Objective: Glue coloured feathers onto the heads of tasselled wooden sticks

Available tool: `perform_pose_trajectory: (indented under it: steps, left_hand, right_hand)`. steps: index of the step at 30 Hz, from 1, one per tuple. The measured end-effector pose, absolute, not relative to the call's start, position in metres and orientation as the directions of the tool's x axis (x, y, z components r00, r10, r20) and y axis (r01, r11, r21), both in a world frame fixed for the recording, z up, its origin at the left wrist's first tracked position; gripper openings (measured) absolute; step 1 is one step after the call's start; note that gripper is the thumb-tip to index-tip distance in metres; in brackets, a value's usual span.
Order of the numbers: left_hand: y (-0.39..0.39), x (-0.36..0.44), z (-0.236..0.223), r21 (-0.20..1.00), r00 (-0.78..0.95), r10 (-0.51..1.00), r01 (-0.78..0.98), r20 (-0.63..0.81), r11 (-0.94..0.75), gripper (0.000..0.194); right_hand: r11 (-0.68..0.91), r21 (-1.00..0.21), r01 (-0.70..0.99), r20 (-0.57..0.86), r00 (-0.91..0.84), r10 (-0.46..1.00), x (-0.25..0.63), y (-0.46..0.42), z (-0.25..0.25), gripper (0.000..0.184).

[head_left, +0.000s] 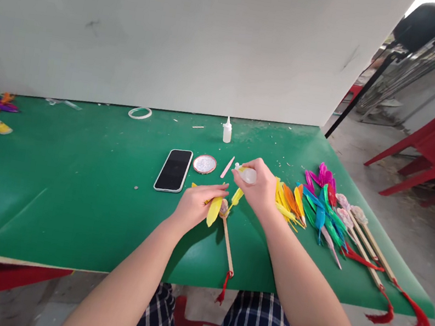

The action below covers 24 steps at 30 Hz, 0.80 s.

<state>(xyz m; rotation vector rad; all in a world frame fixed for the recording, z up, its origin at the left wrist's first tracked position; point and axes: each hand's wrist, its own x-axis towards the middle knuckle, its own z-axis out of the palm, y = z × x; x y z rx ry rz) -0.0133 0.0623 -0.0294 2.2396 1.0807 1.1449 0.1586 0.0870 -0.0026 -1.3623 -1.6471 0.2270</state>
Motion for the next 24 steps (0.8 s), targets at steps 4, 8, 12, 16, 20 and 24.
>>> perform_pose_trajectory:
  steps: [4,8,12,16,20,24]
  left_hand:
    - [0.062,-0.014,-0.030,0.617,0.372,0.771,0.462,0.517,-0.637,0.021]
    - [0.062,-0.014,-0.030,0.592,0.380,0.748,0.458,0.545,-0.664,0.020]
    - [0.063,-0.014,-0.030,0.591,0.374,0.748,0.460,0.548,-0.663,0.020]
    - [0.063,-0.014,-0.030,0.591,0.380,0.746,0.456,0.547,-0.666,0.021]
    - [0.063,-0.013,-0.030,0.581,0.383,0.741,0.461,0.552,-0.671,0.021]
    - [0.063,-0.014,-0.031,0.580,0.383,0.742,0.464,0.550,-0.669,0.020]
  right_hand:
    - [0.366,-0.592,0.718,0.573,0.056,0.818,0.157,0.089,-0.004,0.017]
    - [0.375,-0.526,0.763,0.618,0.040,0.785,0.157,0.090,-0.007,0.015]
    - [0.385,-0.480,0.788,0.648,0.022,0.761,0.157,0.090,-0.009,0.013]
    - [0.399,-0.449,0.799,0.668,0.004,0.744,0.159,0.089,-0.011,0.014]
    - [0.412,-0.435,0.801,0.675,-0.013,0.738,0.160,0.088,-0.012,0.017]
    - [0.439,-0.408,0.800,0.699,-0.035,0.714,0.160,0.089,-0.013,0.017]
